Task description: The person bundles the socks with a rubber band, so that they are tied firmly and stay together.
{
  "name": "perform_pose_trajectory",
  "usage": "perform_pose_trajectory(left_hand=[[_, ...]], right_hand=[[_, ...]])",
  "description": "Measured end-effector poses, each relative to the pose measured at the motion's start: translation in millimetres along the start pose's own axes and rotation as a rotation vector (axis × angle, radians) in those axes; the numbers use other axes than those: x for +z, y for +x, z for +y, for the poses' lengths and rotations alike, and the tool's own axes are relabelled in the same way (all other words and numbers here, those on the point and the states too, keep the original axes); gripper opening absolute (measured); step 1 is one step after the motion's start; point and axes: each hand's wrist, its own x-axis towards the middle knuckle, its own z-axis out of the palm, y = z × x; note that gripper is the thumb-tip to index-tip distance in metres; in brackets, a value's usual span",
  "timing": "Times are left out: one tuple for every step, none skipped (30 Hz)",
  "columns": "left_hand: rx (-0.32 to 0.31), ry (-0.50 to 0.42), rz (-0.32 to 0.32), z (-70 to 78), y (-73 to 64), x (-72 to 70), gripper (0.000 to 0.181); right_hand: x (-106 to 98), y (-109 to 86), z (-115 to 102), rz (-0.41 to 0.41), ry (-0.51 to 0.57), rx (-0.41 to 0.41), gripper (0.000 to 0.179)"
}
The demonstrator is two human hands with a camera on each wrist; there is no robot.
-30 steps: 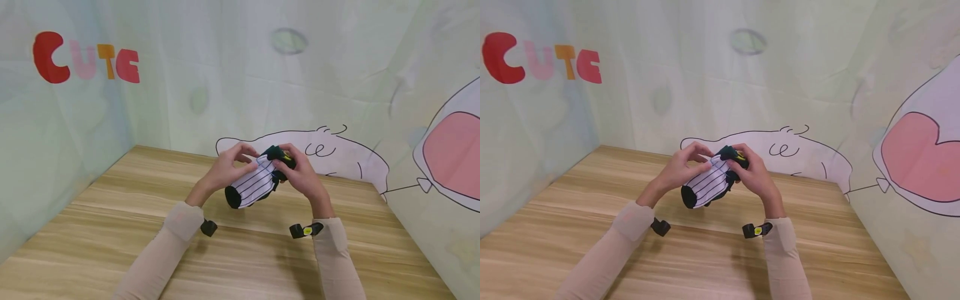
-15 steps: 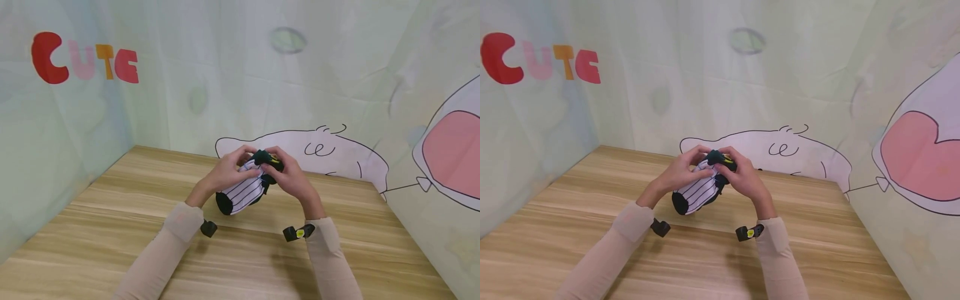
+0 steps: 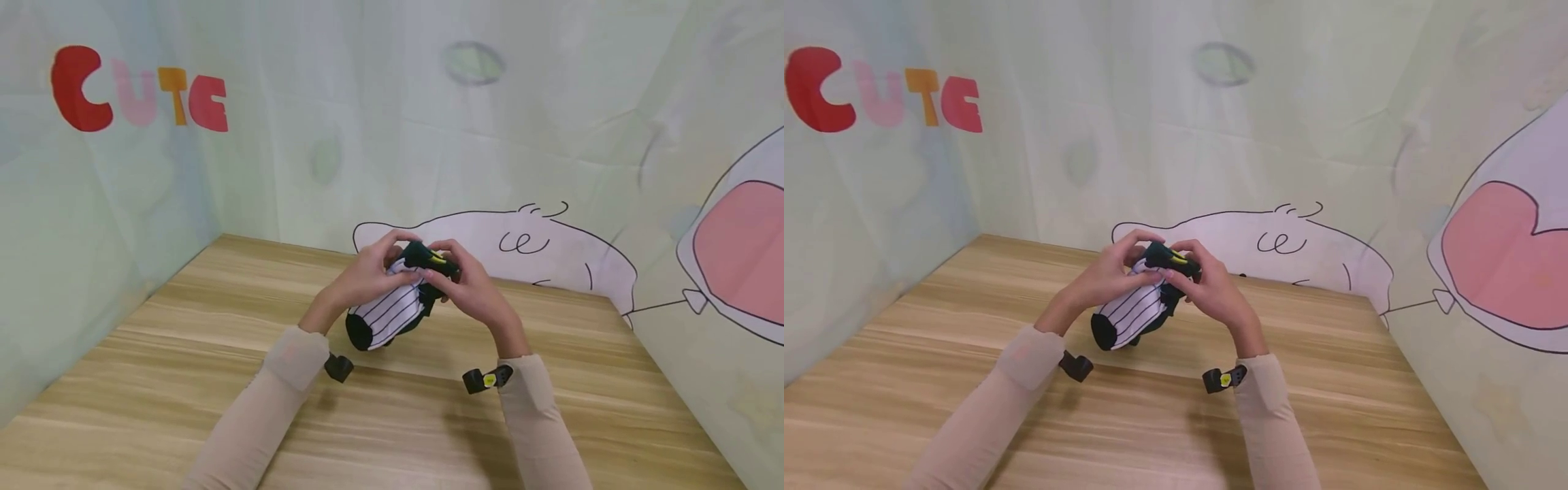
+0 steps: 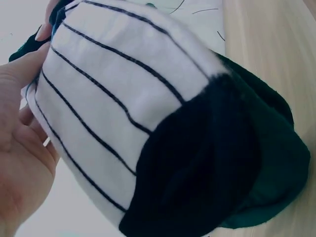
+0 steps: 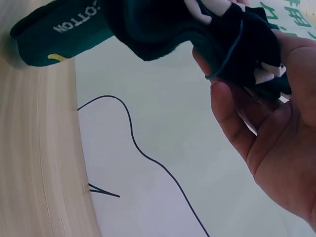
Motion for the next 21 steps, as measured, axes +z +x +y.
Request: perform_pose_trajectory(left_hand=[[-0.001,0.001,0.005,0.1,-0.1,-0.9,0.051],[-0.003,0.000,0.009,0.3,-0.2,-1.9,0.052],[-0.005,0.003,0.016,0.3,-0.5,-2.9,0.052],[-0.008,0.006,0.023,0.4,-0.6,-4.0,0.052],[-0.010,0.005,0.030,0.6,-0.9,-5.2,0.053],[-0.013,0.005,0.038,0.9,-1.2,-6.5,0.053],[-0.015,0.007,0.045,0.7,-1.3,-8.0,0.054],[-0.017,0.006,0.050,0.6,-1.5,-9.4,0.055],[-0.016,0.003,0.056,0.4,-1.6,-10.9,0.056],[-0.014,0.001,0.060,0.5,-1.6,-12.5,0.058],[-0.013,-0.004,0.063,0.8,-1.7,-14.0,0.059],[-0.010,-0.007,0.068,0.6,-1.4,-15.4,0.060],[-0.007,-0.008,0.075,0.3,-1.2,-16.8,0.061],[-0.007,-0.009,0.086,0.3,-1.1,-18.2,0.061],[-0.007,-0.010,0.099,0.4,-1.1,-19.5,0.062],[-0.011,-0.012,0.110,0.4,-1.4,-20.6,0.062],[-0.015,-0.018,0.117,-0.1,-1.6,-21.3,0.063],[-0.019,-0.024,0.122,-0.4,-1.8,-21.8,0.063],[-0.023,-0.029,0.124,-0.5,-2.1,-22.0,0.063],[-0.025,-0.034,0.123,-0.7,-2.4,-22.1,0.064],[-0.024,-0.036,0.122,-1.1,-2.4,-22.1,0.064]], right_hand=[[0,0.4,-1,-0.006,-0.003,0.008,0.042],[-1,0.9,-1,-0.012,-0.004,0.016,0.043],[-2,0.8,0,-0.017,-0.002,0.022,0.043],[-3,0.5,0,-0.022,0.002,0.026,0.044],[-4,-0.1,0,-0.026,0.007,0.030,0.044],[-5,-0.8,0,-0.030,0.013,0.031,0.045],[-5,-1.3,0,-0.033,0.021,0.030,0.045],[-6,-1.4,1,-0.037,0.026,0.027,0.046],[-7,-1.6,1,-0.041,0.030,0.024,0.046],[-7,-1.4,1,-0.046,0.033,0.017,0.046],[-8,-1.0,1,-0.049,0.037,0.010,0.046],[-8,-0.7,1,-0.051,0.039,-0.001,0.046],[-9,-0.3,2,-0.050,0.039,-0.010,0.046],[-9,0.1,2,-0.046,0.042,-0.019,0.045],[-10,0.2,3,-0.042,0.043,-0.024,0.044],[-11,-0.1,3,-0.039,0.044,-0.026,0.042],[-13,-0.5,4,-0.035,0.043,-0.024,0.040],[-14,-1.2,4,-0.035,0.039,-0.020,0.037],[-15,-2.1,5,-0.036,0.033,-0.011,0.033],[-16,-3.0,5,-0.041,0.028,-0.004,0.030],[-17,-3.9,5,-0.050,0.020,0.002,0.026]])
